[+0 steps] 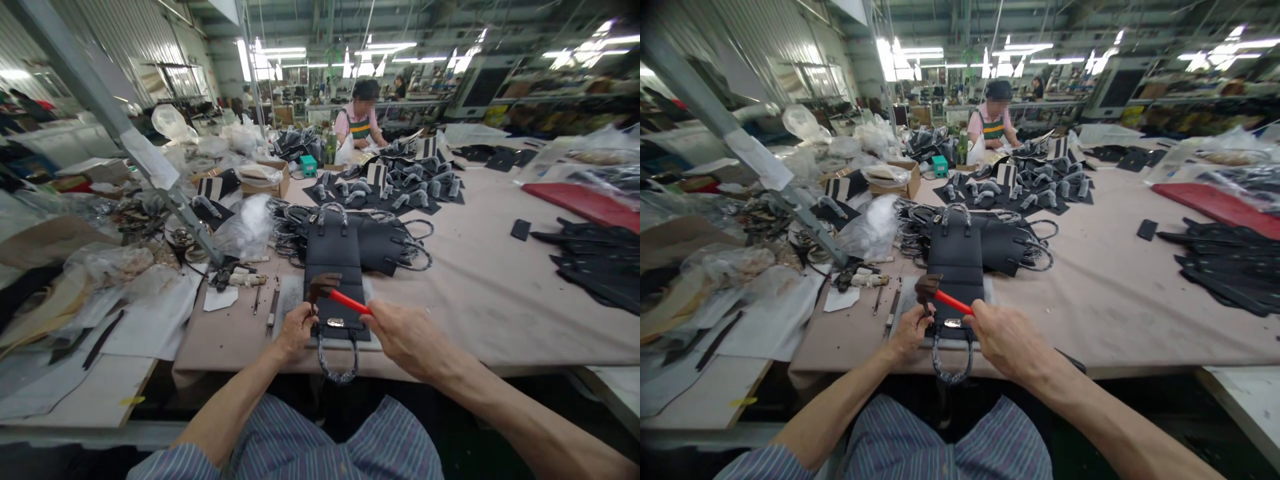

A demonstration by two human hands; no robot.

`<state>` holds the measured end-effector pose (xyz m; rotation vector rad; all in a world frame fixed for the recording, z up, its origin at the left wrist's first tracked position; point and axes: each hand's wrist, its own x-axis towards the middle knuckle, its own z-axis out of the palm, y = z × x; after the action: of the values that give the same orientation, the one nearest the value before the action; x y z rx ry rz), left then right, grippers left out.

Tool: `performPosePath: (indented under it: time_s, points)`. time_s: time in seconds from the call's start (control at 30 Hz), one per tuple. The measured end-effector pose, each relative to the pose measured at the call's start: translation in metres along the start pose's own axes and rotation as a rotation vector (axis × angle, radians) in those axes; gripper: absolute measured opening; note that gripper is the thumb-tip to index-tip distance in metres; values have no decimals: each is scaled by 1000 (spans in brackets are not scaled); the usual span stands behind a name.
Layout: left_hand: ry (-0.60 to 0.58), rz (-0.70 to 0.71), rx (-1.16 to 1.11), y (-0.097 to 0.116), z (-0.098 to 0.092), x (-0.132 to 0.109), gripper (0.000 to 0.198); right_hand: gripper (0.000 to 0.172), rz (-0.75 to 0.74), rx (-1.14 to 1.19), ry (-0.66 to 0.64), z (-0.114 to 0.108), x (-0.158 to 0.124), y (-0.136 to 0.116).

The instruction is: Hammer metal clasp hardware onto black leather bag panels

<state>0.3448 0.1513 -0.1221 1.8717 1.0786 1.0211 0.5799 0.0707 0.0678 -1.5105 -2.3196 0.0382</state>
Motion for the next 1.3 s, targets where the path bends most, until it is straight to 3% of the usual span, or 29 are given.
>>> performPosePath:
  time_s: [0.03,0.13,0.17,0.23,0.33,0.37,0.4,0.5,0.53,0.57,0.67,0.73,0.93,1.1,1.2,1.3]
  points:
    - [2,2,1,0,0,0,13,34,7,19,64,-3,2,-3]
    - [0,12,3,1,0,0,13,29,103,161,418,-9,6,-8]
    - [-3,13,1,1,0,0,13,29,113,187,469,-7,6,-8]
    - [-5,10,3,2,-1,0,13,30,90,165,382,-1,7,-4]
    - [2,-3,11,1,-1,-1,14,35,43,77,73,2,8,3]
    - [2,-3,10,0,-1,-1,14,34,64,82,64,-1,9,3]
    - [0,-1,8,-1,0,-1,14,33,91,109,124,-5,10,2]
    - [-7,16,3,-3,1,-1,13,31,193,228,503,-12,14,-7]
    - [-8,18,6,-3,1,-1,13,32,190,242,538,-9,13,-8]
    - [-8,17,9,-3,1,-1,13,34,181,227,488,-4,10,-7]
    - [-6,9,14,-2,1,-1,13,35,180,92,-2,17,-6,14]
    - [-4,7,13,-2,0,-1,13,29,272,31,-184,31,-22,39]
    - [-12,25,8,0,-2,1,12,35,661,98,-274,73,-67,115]
    - [-9,54,32,-4,-2,1,14,27,843,-22,-278,105,-90,149]
    - [-13,57,54,-4,-3,2,16,29,709,-36,-113,118,-84,140]
    - [-31,41,73,-1,-6,2,18,36,305,151,134,135,-62,108]
